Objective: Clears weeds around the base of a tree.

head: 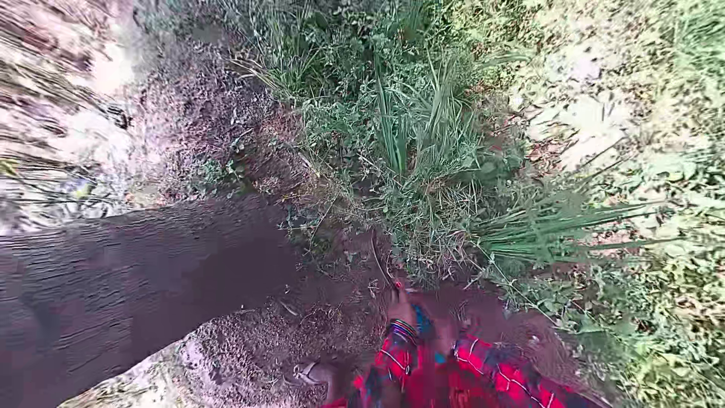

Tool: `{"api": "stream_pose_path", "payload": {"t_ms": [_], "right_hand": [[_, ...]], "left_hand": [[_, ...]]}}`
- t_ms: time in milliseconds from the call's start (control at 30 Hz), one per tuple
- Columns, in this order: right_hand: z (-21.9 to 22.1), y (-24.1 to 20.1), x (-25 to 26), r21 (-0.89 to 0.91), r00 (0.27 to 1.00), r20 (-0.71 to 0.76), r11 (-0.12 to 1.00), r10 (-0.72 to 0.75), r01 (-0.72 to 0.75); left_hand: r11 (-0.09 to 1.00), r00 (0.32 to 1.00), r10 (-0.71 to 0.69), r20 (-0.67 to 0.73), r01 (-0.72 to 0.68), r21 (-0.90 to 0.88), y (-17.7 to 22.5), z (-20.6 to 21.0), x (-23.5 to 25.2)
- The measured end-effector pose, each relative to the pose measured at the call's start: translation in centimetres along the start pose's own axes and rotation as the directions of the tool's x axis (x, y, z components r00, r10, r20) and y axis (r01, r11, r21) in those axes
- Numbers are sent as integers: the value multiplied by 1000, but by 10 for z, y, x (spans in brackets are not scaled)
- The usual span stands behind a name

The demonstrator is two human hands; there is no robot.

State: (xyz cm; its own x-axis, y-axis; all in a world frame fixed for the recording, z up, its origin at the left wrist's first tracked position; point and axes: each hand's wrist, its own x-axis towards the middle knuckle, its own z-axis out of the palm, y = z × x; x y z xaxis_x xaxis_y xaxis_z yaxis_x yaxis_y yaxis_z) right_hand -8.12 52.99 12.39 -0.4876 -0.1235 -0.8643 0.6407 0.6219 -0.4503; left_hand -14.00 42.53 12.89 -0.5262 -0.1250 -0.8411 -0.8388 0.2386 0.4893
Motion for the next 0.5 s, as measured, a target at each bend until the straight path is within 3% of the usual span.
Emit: {"api": "stream_pose_path", "payload": {"t_ms": [67, 167, 233, 267, 333, 400, 433, 500], "right_hand": [[-10, 7, -16, 156, 991, -91, 984, 101, -86], [-27, 28, -43, 299, 944, -43, 906, 328, -301], [-20, 59, -58, 452, 907, 8, 808, 421, -379], [-10, 75, -65, 591, 887, 59, 700, 458, -401], [12, 97, -75, 836, 826, 194, 352, 529, -421], [36, 123, -68, 938, 750, 232, 62, 620, -342], [43, 138, -54, 960, 715, 207, 2, 667, -280], [37, 161, -9, 963, 674, 98, 101, 732, -250]], "left_hand": [[983, 968, -150, 199, 124, 138, 37, 10, -14], [924, 916, -100, 389, -60, 378, 26, 18, -4], [825, 925, -58, 375, -167, 539, 9, 2, 7], [741, 937, -68, 343, -183, 647, 4, -13, 9], [576, 948, -132, 289, -164, 801, -15, -52, 7], [465, 942, -223, 249, -122, 877, -48, -92, 2], [428, 931, -278, 235, -98, 898, -61, -108, -3], [365, 904, -384, 189, -39, 930, -81, -127, -11]]}}
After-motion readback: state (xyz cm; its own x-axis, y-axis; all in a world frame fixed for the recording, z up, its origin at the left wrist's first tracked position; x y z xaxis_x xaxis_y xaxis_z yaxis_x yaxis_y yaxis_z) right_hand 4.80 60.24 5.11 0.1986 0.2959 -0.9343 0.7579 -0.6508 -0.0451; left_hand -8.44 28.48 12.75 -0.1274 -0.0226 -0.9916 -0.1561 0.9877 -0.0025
